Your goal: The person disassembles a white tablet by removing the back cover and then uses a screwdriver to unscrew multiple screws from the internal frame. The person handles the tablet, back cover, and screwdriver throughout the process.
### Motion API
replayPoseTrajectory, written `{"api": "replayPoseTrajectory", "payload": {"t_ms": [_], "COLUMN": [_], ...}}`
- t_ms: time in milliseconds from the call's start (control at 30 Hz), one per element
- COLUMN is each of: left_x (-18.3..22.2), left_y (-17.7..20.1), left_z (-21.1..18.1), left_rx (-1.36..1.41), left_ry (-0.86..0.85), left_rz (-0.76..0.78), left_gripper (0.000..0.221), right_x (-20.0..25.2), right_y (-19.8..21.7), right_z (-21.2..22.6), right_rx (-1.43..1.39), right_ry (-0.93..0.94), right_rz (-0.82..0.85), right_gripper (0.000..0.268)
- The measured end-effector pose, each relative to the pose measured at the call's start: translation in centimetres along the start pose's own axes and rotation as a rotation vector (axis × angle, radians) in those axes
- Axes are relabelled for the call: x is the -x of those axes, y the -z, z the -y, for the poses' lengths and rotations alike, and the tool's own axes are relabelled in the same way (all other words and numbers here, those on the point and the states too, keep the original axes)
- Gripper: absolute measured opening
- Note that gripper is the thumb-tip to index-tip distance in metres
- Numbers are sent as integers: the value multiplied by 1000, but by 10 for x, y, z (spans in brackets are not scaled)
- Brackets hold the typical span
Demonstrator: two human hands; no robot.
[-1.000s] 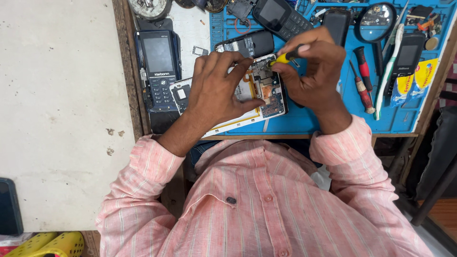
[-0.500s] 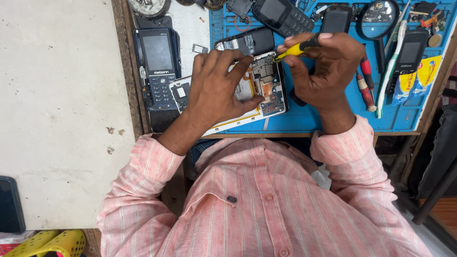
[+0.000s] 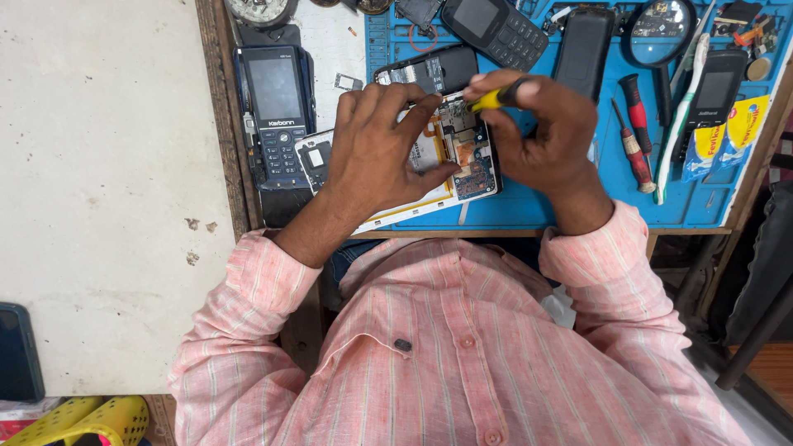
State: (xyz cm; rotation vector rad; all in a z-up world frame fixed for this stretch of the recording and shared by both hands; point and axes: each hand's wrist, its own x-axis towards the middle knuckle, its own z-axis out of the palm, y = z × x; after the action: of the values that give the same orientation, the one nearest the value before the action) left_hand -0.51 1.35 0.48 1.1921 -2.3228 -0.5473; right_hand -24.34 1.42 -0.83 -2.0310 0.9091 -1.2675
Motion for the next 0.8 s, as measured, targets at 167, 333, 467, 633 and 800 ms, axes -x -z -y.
{"api": "replayPoseTrajectory", "payload": {"t_ms": [167,333,467,633,800], "left_x": [-1,0,-1,-1,0], "left_y": [0,0,-2,-1,-2], "left_z": [-1,-1,0,1,0], "left_rx": [6,19,21,25,20], "left_ry": [0,23,20,17,29], "left_rz": [-11,-4,-7,-17,2], "left_gripper": [76,76,74,74,74], "right_x": [-4,-6,-14,-18,-13], "right_y": [1,-4,-6,-3,-4], "right_z": [1,5,7,12,9], "right_rx": [100,-107,58,41,-87], "right_ry": [117,-6,40,42,-69], "right_rz": [-63,26,-120,12,-40], "right_gripper": [50,41,54,50,46]}}
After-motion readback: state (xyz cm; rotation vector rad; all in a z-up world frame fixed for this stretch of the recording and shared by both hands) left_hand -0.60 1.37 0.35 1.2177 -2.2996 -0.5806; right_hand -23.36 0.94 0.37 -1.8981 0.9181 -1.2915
